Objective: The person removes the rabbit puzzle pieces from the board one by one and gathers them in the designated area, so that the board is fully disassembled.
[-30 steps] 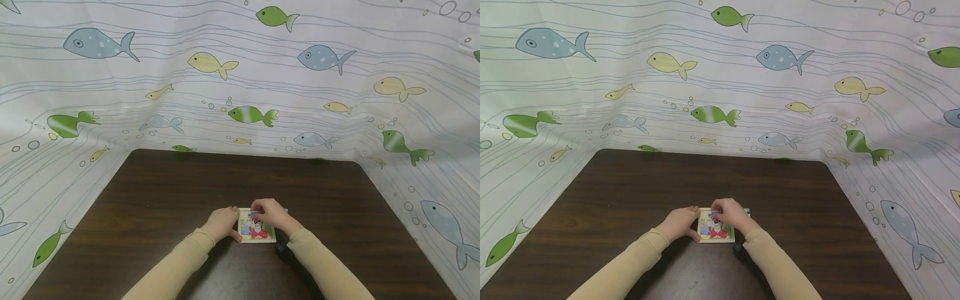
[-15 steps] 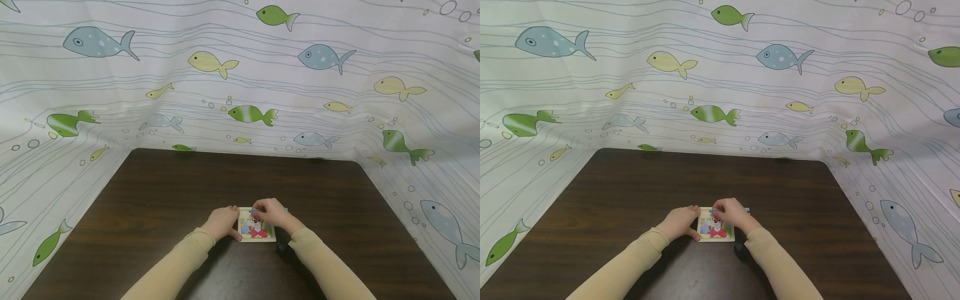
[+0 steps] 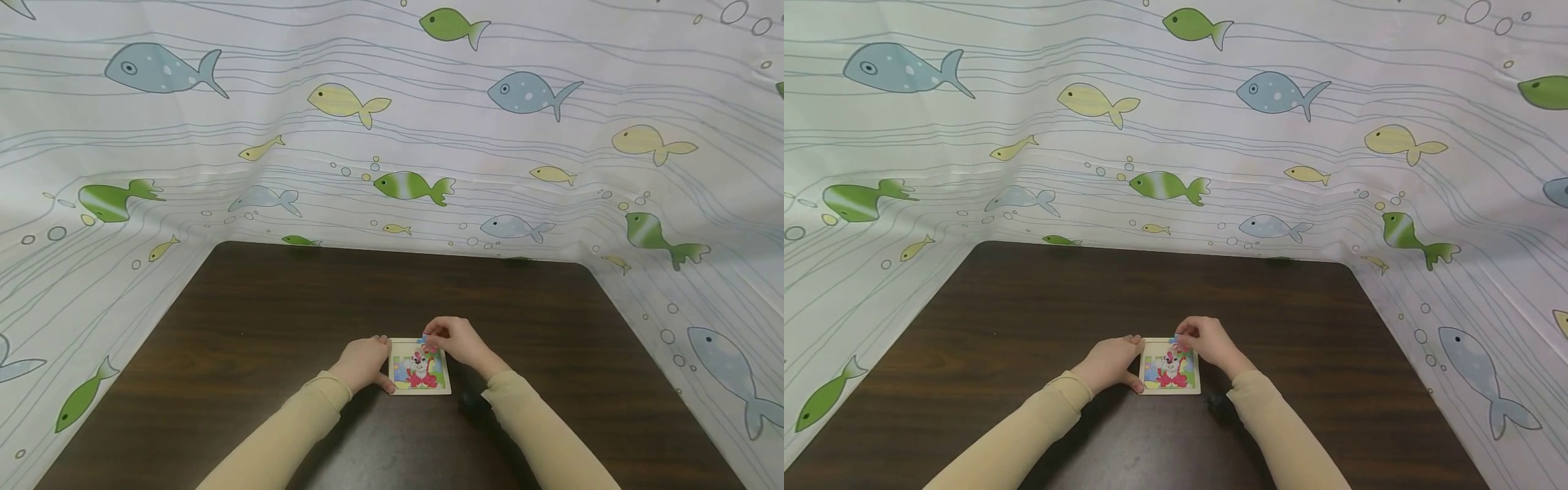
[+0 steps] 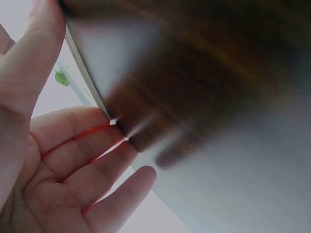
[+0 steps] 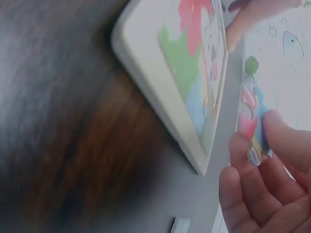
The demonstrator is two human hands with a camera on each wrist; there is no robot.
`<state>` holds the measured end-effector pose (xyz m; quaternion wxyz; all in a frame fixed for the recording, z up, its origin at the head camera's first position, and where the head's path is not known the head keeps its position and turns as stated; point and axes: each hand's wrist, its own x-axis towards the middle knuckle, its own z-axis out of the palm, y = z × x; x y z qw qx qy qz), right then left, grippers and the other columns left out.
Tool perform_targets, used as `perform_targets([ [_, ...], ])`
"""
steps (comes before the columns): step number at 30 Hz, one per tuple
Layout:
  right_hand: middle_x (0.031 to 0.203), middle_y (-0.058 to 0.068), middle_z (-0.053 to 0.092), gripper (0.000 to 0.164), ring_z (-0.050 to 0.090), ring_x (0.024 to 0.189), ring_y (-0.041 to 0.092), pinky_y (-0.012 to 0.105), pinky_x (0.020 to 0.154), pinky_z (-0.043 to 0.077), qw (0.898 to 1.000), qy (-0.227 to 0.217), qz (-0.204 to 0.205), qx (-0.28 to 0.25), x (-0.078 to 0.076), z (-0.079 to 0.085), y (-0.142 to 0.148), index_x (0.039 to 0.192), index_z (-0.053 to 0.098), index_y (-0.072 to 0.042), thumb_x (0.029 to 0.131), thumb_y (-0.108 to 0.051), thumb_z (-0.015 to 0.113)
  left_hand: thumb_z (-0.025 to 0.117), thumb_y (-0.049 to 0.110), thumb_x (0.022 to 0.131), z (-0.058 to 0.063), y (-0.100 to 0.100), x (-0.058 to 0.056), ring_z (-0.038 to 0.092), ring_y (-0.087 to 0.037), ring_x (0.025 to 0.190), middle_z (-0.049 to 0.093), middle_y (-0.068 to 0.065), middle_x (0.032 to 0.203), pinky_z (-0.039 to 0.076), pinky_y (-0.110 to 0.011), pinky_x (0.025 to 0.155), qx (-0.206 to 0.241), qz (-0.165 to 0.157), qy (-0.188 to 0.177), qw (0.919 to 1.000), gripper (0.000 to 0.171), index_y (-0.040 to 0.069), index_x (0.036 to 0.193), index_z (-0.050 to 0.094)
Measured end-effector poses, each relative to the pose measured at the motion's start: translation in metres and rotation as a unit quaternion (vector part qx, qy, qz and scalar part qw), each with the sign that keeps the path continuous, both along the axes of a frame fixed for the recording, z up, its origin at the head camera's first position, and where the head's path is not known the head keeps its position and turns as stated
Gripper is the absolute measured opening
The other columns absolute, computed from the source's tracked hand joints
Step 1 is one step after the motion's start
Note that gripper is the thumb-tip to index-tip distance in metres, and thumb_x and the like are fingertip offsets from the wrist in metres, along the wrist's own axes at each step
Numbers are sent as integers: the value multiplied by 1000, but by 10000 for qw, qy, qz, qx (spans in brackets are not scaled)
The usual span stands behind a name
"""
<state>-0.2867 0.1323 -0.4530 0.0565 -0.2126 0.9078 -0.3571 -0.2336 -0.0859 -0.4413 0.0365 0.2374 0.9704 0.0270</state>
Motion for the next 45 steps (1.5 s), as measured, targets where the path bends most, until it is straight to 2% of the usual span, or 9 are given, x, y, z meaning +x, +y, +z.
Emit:
perform_targets([
  [5,80,-4,63,4,55,71,12,26,65,50,9997,120,-176,120,-2,1,14,89,70,-12,85,-14,70,83,52,59,-1,0,0,59,-27,114,59,-18,128,53,-37,86,12,-3,-65,10000,91,-3,127,56],
  [6,79,-4,63,4,55,70,12,27,63,49,9996,106,-231,118,-2,1,17,89,70,-12,85,-14,70,81,56,59,-8,-1,-3,59,-28,113,59,-18,127,53,-37,85,39,-58,26,10000,93,-3,126,56],
  [12,77,-3,63,4,54,66,12,26,59,48,9990,22,-413,183,-2,1,37,89,70,-12,86,-13,70,82,54,59,-10,-1,-2,59,-28,114,59,-19,127,52,-37,86,113,-46,-24,9999,93,-4,127,56],
  [13,78,-4,63,4,54,66,12,26,59,48,9989,59,-412,219,-2,0,40,89,70,-12,86,-13,70,84,50,59,-3,0,1,58,-28,115,59,-19,128,51,-37,88,106,10,-130,9999,91,-4,127,56],
  [20,80,-2,65,4,54,69,12,27,64,47,9974,350,-561,291,-4,-2,61,89,70,-10,85,-12,70,83,51,59,0,1,3,58,-28,116,58,-19,129,50,-36,91,27,53,-157,9999,92,-4,127,56],
  [30,81,-1,66,5,54,69,13,29,65,48,9968,152,-728,300,-4,-2,80,89,70,-10,87,-15,68,83,50,58,-3,0,-1,59,-29,115,59,-20,127,50,-36,90,106,11,-83,9999,91,-5,125,57],
  [42,77,-1,63,6,53,68,13,31,65,45,9931,-12,-881,769,-5,0,105,86,69,-9,87,-15,68,84,51,56,-3,2,-3,62,-30,110,61,-21,124,52,-37,86,160,-28,4,9999,89,-4,121,59],
  [45,78,-2,63,5,54,70,13,33,67,45,9905,101,-996,948,-4,-3,109,83,68,-11,86,-15,70,84,50,56,-2,3,-2,62,-30,109,61,-20,124,52,-37,85,156,-27,6,9999,89,-3,121,59],
])
